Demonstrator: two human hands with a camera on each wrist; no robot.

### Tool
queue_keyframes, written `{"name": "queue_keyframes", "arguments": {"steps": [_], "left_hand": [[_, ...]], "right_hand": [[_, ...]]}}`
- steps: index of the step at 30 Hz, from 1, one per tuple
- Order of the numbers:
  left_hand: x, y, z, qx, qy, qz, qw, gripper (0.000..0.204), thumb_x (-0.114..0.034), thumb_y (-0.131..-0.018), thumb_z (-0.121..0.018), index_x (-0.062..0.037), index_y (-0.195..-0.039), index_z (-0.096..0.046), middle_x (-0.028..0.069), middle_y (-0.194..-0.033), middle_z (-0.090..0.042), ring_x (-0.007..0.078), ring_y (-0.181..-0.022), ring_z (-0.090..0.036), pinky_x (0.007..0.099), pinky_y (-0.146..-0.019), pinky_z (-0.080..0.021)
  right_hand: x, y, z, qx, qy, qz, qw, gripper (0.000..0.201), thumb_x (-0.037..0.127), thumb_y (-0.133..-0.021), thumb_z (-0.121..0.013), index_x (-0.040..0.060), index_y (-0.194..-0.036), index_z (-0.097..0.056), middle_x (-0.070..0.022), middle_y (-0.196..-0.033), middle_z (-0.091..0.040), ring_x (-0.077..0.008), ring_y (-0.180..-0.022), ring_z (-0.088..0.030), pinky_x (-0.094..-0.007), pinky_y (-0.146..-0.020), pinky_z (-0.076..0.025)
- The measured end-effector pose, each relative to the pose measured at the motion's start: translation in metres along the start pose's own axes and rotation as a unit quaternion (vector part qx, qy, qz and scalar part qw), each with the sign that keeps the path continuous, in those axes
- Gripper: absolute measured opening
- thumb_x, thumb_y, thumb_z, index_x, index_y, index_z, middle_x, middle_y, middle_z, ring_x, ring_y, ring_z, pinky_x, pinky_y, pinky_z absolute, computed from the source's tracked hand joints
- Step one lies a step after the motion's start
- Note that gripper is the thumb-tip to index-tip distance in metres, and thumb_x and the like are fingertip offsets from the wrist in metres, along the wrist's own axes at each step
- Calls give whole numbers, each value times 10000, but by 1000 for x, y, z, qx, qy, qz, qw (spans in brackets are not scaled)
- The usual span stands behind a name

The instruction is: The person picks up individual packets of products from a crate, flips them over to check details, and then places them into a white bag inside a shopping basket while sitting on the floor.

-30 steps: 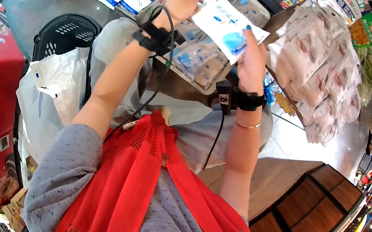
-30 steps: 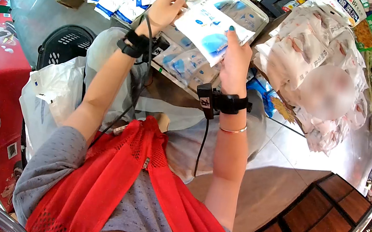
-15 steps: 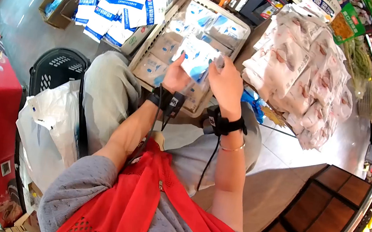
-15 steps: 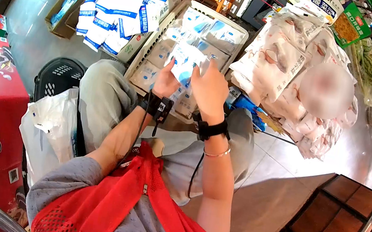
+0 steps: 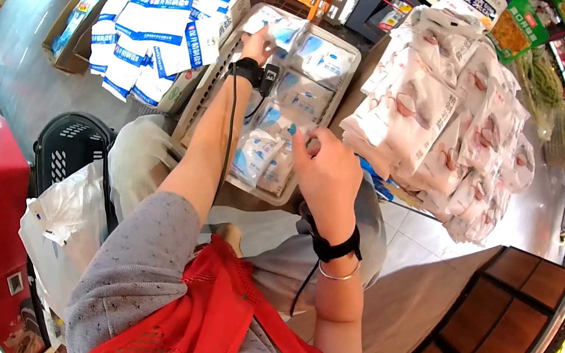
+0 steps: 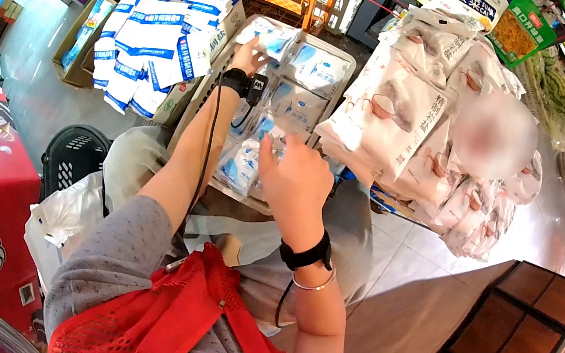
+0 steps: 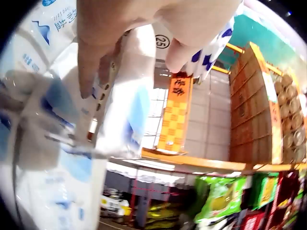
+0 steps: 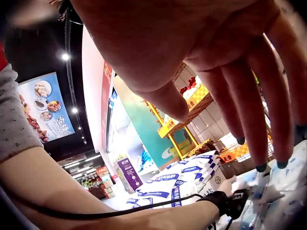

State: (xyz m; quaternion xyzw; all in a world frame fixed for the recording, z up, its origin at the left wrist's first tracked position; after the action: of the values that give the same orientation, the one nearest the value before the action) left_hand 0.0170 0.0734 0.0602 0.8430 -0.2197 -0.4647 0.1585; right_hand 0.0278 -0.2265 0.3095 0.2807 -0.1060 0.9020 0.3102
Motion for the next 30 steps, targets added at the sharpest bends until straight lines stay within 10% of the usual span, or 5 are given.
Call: {"name": "queue_keyframes", "arguments": {"steps": [1,3,7,17,30], "left_hand": [[-6,-5,1,112,-260,-354,891,567,-136,-790,-574,-44,-1267,-284,105,-837,-556,209,-775,-542,383,-643,-461],[46,-71,33,254,-740,-202,589,525,-93,-785,-615,68,-1227,-380,253,-1205,-420,328,-1111,-442,437,-839,-439],[-4,50,-13,-77,-711,-358,601,503,-281,-759,-579,-51,-1193,-470,154,-1178,-463,326,-1084,-417,503,-930,-294],[39,-24,-38,76,-884,-292,358,543,-479,-870,-364,-359,-1379,-217,88,-1465,-118,363,-1332,-95,663,-965,-148],[39,-43,-25,171,-842,-289,421,563,-532,-791,-474,-297,-1298,-416,101,-1431,-234,345,-1295,-221,630,-969,-220]], "right_hand": [[2,-1,0,-5,-9,13,1000,329,347,-794,-570,30,-709,-556,-188,-588,-569,-362,-566,-577,-433,-503,-452],[9,-1,0,-2,10,26,1000,325,343,-792,-575,28,-712,-559,-177,-577,-564,-351,-550,-577,-421,-489,-452],[18,6,-6,-26,39,72,996,326,342,-789,-582,28,-703,-551,-151,-562,-559,-323,-524,-578,-392,-466,-454],[24,13,-14,88,96,51,990,343,355,-797,-574,29,-689,-556,-134,-563,-563,-292,-508,-583,-371,-457,-455],[32,-12,-25,-81,-63,108,989,225,143,-794,-556,40,-599,-513,-162,-546,-536,-362,-517,-535,-440,-471,-415]]}}
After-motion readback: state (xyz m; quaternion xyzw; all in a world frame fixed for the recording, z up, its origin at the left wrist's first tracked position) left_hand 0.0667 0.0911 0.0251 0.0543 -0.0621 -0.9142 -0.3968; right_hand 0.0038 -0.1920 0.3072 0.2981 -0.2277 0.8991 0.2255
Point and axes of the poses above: each hand's wrist, its own y-axis away from the middle knuckle, its own z-axis out of the back of the hand, x = y × z, the point moved 5 cm from there along -y, towards the middle knuckle
